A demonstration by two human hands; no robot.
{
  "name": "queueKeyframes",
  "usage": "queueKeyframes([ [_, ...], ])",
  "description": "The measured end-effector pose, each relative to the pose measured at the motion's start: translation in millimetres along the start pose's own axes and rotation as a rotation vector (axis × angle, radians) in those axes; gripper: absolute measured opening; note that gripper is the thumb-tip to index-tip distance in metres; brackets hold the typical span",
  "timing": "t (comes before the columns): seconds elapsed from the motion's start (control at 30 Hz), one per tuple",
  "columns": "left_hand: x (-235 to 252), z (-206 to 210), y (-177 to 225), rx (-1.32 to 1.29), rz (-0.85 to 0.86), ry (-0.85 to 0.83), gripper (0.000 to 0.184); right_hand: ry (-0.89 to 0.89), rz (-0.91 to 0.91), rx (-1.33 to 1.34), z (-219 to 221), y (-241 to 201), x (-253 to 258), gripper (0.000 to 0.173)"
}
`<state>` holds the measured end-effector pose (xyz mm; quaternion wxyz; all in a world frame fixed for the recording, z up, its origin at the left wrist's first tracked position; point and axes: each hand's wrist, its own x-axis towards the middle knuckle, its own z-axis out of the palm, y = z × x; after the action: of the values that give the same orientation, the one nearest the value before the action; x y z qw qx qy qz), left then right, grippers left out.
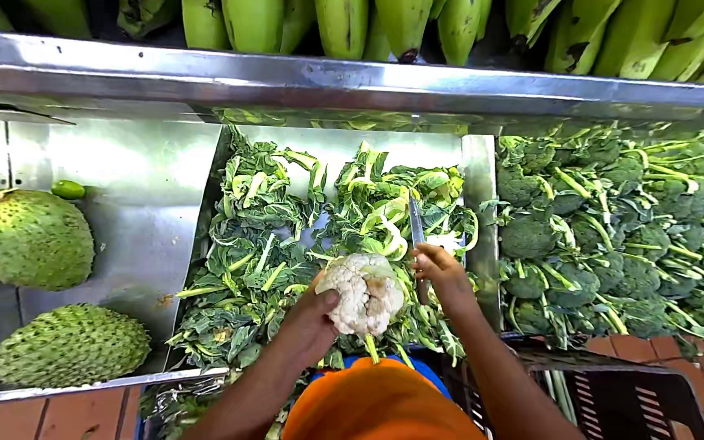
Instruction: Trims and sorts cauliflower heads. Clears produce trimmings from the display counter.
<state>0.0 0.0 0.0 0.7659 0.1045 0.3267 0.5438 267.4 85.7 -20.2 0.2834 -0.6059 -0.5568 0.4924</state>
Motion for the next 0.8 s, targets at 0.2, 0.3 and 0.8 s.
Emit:
queueKeyframes([
  [0.2,-6.7,-12.8,-0.3,-0.027,-0.015,-0.026,0.084,-0.052,0.330,-0.568,9.2,132.9,50.1,0.058],
  [0.3,-5.2,-12.4,4.2,-0.035,0.018,-0.095,0.075,0.096,0.333,-0.671,27.0,131.1,55.3,0.045],
  [0.8,9.1,-33.9,13.2,-0.410,-0.071,-0.150,0.071,0.117,0.358,-0.254,-28.4,99.1,45.8,0.028],
])
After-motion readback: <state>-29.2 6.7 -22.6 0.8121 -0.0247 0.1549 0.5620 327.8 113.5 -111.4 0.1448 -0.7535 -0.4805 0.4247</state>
